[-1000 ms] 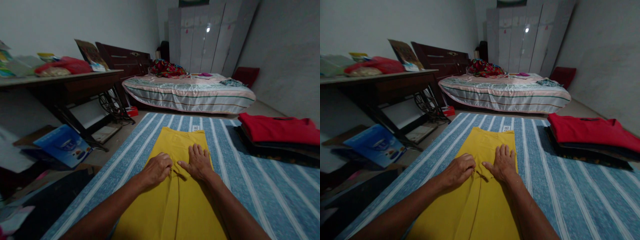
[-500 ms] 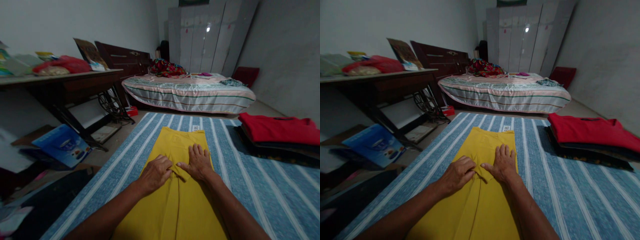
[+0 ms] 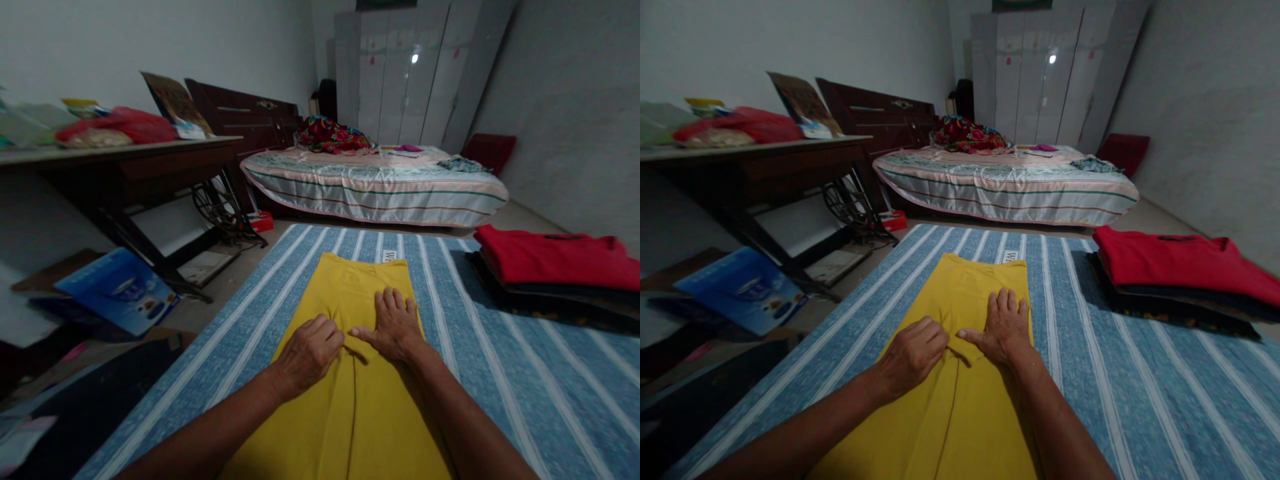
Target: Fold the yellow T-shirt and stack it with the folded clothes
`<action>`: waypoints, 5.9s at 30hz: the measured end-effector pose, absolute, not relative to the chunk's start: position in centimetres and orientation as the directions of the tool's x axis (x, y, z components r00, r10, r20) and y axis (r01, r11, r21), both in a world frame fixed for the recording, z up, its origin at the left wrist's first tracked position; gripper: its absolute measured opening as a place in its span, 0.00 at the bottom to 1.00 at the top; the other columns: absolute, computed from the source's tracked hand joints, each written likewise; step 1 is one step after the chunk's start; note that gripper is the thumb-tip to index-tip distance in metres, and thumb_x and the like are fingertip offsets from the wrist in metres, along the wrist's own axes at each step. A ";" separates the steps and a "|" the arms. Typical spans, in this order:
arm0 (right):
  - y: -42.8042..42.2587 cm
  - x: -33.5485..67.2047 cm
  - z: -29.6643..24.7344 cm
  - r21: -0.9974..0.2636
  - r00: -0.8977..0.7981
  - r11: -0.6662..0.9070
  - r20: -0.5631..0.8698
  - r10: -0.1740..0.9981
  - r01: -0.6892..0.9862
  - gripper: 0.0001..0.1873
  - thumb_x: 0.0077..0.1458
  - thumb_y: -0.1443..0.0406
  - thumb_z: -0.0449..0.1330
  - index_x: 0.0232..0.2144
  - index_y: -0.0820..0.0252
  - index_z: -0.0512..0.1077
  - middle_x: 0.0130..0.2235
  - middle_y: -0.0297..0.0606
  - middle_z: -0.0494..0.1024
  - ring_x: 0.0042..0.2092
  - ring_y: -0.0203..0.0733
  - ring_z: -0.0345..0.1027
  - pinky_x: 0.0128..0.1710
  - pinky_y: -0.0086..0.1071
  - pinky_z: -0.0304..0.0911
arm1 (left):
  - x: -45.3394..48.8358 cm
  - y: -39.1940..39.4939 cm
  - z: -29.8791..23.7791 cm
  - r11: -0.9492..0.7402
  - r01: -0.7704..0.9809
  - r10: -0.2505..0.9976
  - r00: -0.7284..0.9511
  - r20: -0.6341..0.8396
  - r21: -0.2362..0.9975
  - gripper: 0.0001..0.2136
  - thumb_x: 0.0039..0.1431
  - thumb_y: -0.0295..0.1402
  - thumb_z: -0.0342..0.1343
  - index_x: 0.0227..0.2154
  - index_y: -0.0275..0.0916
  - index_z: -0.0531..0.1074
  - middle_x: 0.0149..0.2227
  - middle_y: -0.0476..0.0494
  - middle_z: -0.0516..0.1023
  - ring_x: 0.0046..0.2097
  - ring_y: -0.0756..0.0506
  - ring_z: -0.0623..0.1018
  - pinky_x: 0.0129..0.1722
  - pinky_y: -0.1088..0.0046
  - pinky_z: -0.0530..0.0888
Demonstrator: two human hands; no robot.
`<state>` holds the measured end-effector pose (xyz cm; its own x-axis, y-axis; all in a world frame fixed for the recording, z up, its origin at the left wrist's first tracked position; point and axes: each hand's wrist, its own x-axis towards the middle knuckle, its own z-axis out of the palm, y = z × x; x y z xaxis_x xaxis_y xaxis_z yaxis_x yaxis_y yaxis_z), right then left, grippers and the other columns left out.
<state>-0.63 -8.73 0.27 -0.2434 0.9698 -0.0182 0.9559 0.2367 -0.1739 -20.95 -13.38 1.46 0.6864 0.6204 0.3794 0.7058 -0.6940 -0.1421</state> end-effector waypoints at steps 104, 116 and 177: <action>-41.2 -4.2 0.0 -0.365 -0.432 0.527 0.312 0.846 0.768 0.05 0.57 0.70 0.56 0.28 0.57 0.66 0.33 0.36 0.68 0.38 0.42 0.60 0.40 0.34 0.55 | -20.9 -41.5 1.6 -0.556 0.780 0.807 0.425 0.409 0.286 0.07 0.55 0.22 0.47 0.33 0.38 0.68 0.40 0.40 0.74 0.42 0.43 0.73 0.43 0.60 0.74; -38.8 -4.4 2.2 -0.390 -0.322 0.359 0.159 0.933 0.848 0.11 0.60 0.64 0.52 0.27 0.58 0.70 0.29 0.36 0.73 0.33 0.39 0.67 0.31 0.29 0.51 | -20.8 -41.3 1.7 -0.566 0.742 0.794 0.375 0.478 0.359 0.07 0.58 0.24 0.45 0.29 0.38 0.67 0.34 0.43 0.73 0.38 0.45 0.73 0.38 0.64 0.74; -31.6 -6.9 3.1 -0.541 -0.103 -0.054 -0.256 0.961 0.839 0.09 0.48 0.68 0.55 0.26 0.62 0.77 0.27 0.41 0.79 0.30 0.37 0.71 0.22 0.25 0.51 | -19.7 -41.9 1.9 -0.556 0.807 0.781 0.424 0.459 0.200 0.08 0.55 0.20 0.45 0.28 0.39 0.66 0.33 0.44 0.71 0.37 0.45 0.71 0.38 0.64 0.73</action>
